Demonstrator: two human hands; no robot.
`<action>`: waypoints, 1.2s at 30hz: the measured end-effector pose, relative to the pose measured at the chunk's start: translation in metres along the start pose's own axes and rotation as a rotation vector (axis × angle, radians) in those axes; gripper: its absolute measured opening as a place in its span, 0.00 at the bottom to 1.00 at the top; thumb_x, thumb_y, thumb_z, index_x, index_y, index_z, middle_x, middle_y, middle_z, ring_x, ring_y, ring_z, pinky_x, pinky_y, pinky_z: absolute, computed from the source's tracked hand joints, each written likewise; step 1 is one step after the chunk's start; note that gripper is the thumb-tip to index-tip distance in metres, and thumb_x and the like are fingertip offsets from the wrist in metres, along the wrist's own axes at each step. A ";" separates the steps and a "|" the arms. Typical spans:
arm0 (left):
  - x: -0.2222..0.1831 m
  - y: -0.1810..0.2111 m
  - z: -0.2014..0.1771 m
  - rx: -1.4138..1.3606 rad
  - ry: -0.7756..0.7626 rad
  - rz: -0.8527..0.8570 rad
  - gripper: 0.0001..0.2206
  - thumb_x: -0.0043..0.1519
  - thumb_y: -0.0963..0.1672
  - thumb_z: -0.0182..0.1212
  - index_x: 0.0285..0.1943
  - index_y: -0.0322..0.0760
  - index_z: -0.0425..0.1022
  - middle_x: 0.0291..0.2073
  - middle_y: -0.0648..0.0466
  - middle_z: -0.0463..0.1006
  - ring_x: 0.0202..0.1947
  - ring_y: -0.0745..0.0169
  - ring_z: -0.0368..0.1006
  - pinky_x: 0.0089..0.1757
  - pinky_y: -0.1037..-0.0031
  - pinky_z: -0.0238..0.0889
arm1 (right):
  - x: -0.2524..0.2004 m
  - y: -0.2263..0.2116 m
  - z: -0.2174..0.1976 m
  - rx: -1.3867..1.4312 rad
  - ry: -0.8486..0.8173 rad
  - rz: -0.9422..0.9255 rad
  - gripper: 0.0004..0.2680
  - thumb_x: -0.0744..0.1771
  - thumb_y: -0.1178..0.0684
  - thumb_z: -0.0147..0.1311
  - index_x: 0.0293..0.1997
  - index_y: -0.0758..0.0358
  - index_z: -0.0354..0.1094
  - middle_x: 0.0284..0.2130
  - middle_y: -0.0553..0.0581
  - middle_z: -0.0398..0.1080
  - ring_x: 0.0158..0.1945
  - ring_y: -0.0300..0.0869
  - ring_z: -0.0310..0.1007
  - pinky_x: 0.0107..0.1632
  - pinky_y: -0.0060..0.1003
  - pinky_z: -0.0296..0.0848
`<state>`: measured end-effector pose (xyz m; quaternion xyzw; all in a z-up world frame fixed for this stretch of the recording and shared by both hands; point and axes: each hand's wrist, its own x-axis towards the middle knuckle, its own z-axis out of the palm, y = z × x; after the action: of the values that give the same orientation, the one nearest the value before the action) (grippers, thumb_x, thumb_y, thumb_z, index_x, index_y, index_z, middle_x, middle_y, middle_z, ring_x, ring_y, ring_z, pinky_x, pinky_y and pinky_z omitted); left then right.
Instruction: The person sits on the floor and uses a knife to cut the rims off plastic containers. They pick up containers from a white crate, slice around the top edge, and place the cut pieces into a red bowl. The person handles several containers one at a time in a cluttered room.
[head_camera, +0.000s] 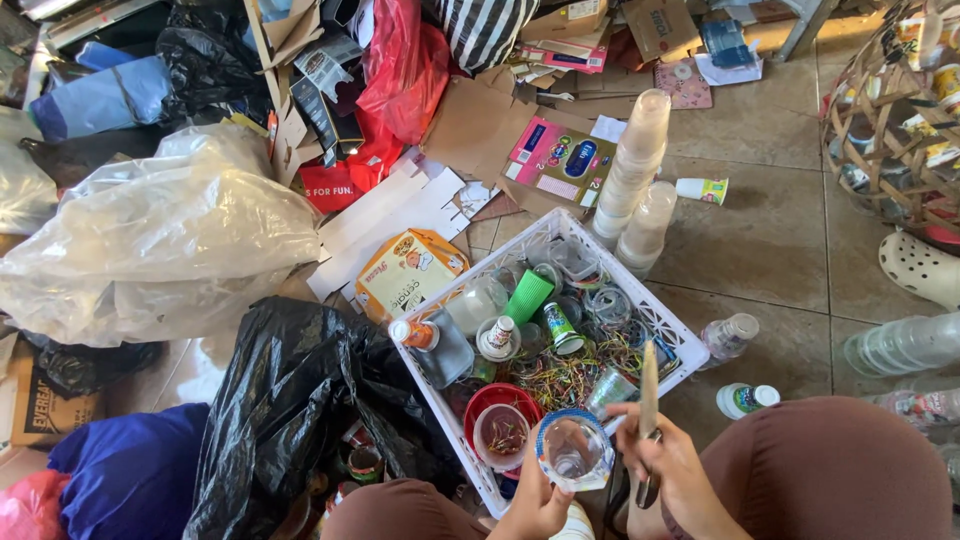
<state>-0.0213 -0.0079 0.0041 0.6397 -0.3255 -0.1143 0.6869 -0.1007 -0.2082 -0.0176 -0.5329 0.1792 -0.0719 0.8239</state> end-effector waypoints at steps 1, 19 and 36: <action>0.000 0.001 0.000 -0.022 -0.007 -0.009 0.27 0.57 0.43 0.58 0.65 0.24 0.59 0.54 0.40 0.71 0.53 0.46 0.71 0.55 0.60 0.65 | 0.002 0.021 -0.010 0.118 -0.005 -0.007 0.18 0.64 0.50 0.55 0.53 0.76 0.70 0.29 0.62 0.68 0.25 0.39 0.59 0.26 0.32 0.56; 0.009 0.023 0.012 -0.292 -0.099 -0.108 0.34 0.59 0.52 0.67 0.65 0.26 0.59 0.50 0.45 0.70 0.50 0.53 0.70 0.53 0.64 0.63 | -0.007 0.067 -0.021 0.185 0.070 0.108 0.23 0.70 0.36 0.46 0.39 0.76 0.70 0.21 0.62 0.67 0.22 0.42 0.59 0.27 0.36 0.56; 0.010 0.025 0.009 -0.137 -0.181 -0.231 0.12 0.56 0.38 0.63 0.48 0.29 0.72 0.36 0.50 0.77 0.34 0.61 0.71 0.39 0.73 0.66 | -0.006 0.053 -0.016 0.168 0.115 0.169 0.23 0.71 0.38 0.42 0.39 0.77 0.69 0.20 0.59 0.63 0.21 0.39 0.55 0.26 0.36 0.54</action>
<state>-0.0256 -0.0171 0.0304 0.6118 -0.3017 -0.2716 0.6790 -0.1160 -0.1974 -0.0696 -0.4400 0.2640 -0.0473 0.8570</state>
